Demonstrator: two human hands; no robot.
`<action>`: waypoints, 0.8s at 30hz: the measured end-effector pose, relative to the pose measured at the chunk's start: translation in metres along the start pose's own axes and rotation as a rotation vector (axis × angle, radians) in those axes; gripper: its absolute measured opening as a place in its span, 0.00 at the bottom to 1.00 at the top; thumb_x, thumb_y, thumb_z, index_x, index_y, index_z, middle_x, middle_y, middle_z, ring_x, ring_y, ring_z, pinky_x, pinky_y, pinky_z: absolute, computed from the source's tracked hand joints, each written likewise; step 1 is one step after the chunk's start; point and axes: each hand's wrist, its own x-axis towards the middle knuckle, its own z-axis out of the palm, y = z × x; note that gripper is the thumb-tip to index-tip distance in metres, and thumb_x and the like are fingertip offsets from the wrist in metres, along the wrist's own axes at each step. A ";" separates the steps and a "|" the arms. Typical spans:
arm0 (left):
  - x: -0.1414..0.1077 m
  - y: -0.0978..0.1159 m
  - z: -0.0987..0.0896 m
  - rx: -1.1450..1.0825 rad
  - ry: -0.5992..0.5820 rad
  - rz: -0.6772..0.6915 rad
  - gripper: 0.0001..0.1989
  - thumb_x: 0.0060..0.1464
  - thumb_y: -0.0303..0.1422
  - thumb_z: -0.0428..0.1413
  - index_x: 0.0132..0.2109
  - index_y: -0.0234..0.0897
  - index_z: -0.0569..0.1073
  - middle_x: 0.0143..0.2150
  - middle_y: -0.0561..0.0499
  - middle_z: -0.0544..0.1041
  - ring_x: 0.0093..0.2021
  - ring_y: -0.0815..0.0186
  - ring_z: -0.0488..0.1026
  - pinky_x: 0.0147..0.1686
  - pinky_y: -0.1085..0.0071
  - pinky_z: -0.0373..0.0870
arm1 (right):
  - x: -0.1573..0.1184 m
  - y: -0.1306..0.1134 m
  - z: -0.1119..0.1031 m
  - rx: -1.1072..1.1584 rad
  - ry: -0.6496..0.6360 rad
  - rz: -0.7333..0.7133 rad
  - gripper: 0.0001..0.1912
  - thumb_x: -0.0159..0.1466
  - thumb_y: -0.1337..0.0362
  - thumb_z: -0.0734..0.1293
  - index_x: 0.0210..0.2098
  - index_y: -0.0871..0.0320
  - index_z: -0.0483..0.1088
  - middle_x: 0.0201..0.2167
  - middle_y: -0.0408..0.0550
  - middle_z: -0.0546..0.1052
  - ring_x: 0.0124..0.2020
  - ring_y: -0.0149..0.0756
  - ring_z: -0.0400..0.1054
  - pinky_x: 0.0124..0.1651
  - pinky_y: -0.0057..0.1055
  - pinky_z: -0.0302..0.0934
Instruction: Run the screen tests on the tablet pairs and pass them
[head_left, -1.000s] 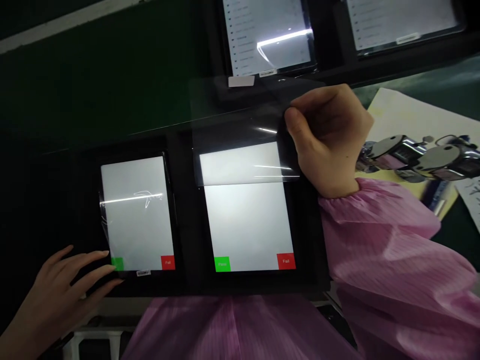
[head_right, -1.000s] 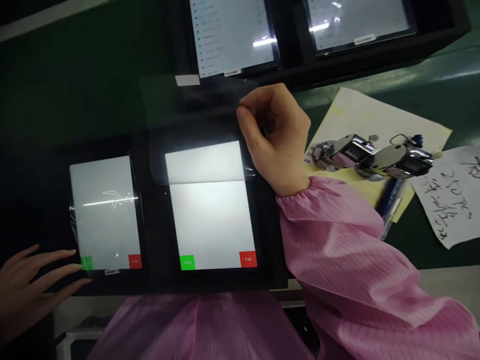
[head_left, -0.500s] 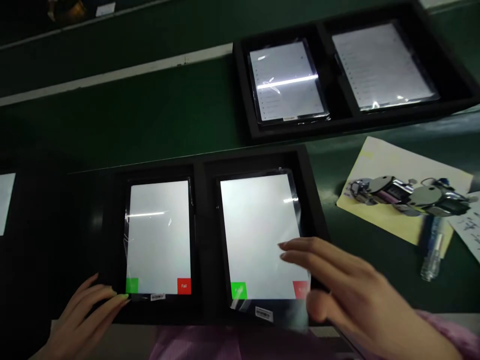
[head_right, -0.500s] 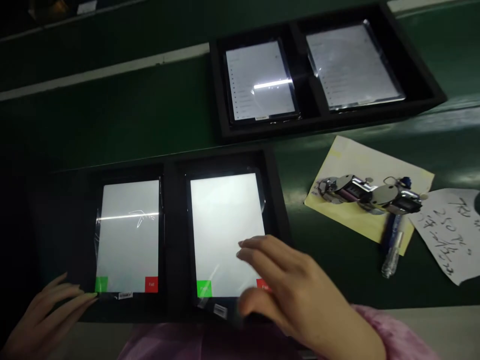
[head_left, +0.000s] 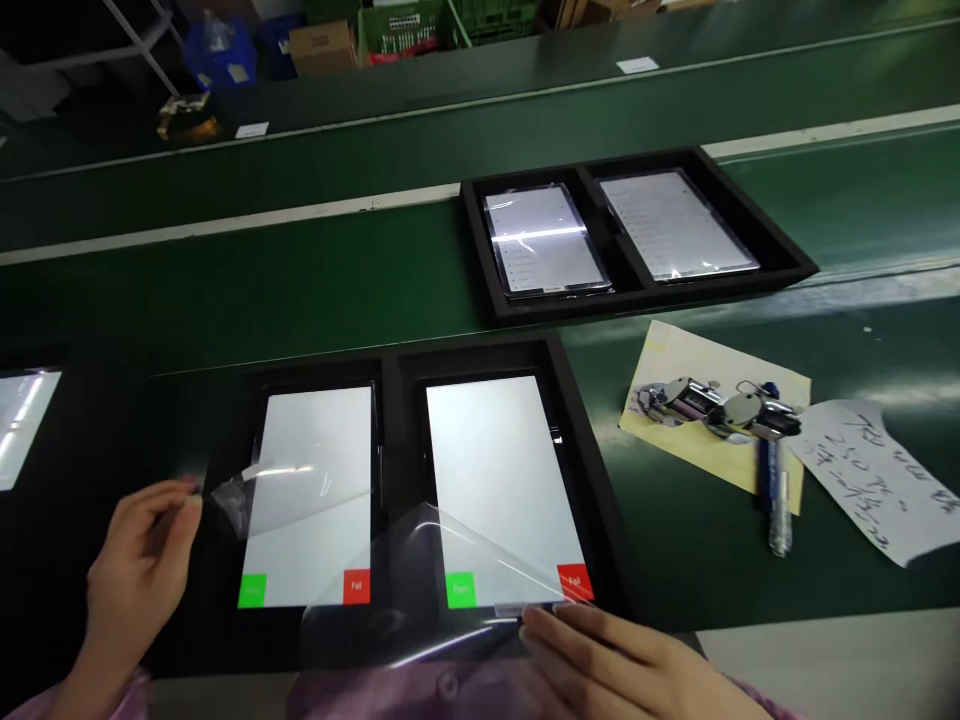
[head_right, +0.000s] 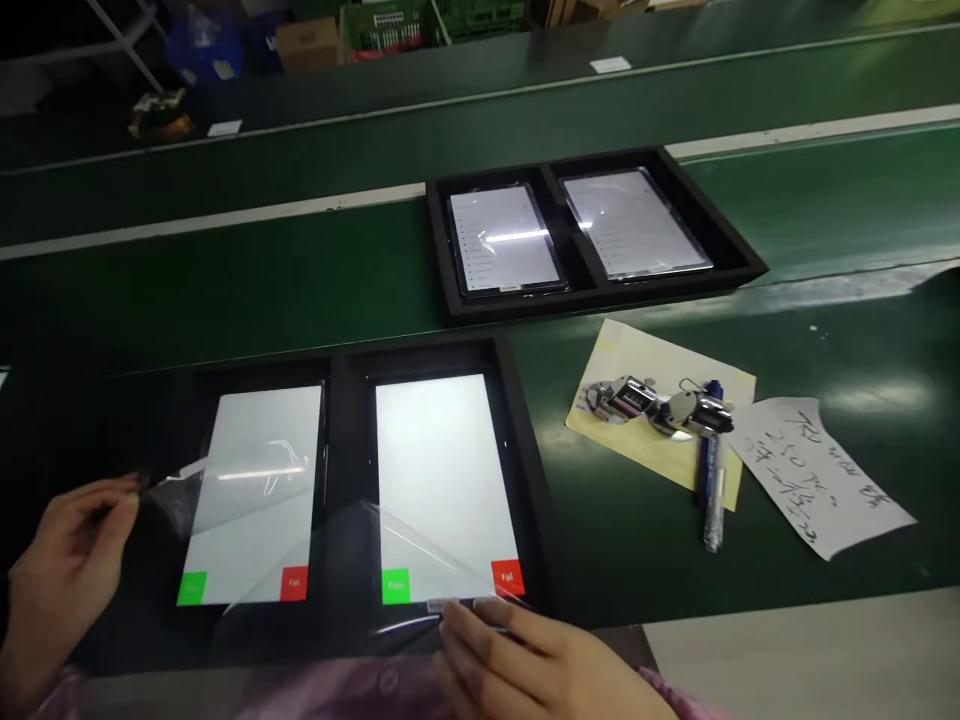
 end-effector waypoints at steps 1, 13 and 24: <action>0.003 0.008 0.005 -0.077 0.006 -0.107 0.07 0.62 0.44 0.57 0.46 0.64 0.77 0.53 0.59 0.80 0.56 0.44 0.78 0.59 0.35 0.74 | -0.002 0.000 -0.002 -0.010 0.007 0.003 0.28 0.78 0.70 0.49 0.47 0.59 0.81 0.52 0.51 0.83 0.64 0.43 0.72 0.65 0.40 0.71; -0.018 0.036 0.011 -0.205 0.077 -0.135 0.05 0.66 0.36 0.57 0.42 0.39 0.71 0.39 0.50 0.83 0.60 0.51 0.80 0.62 0.49 0.76 | -0.018 0.002 -0.021 -0.145 -0.095 -0.034 0.16 0.74 0.75 0.61 0.56 0.66 0.76 0.54 0.59 0.82 0.62 0.48 0.74 0.62 0.48 0.75; 0.068 0.045 0.006 -0.110 0.054 0.060 0.06 0.71 0.36 0.54 0.44 0.39 0.70 0.37 0.52 0.82 0.39 0.67 0.81 0.42 0.70 0.74 | -0.006 0.051 -0.016 -0.182 0.012 0.191 0.37 0.74 0.59 0.64 0.79 0.47 0.50 0.56 0.65 0.79 0.57 0.54 0.77 0.53 0.48 0.78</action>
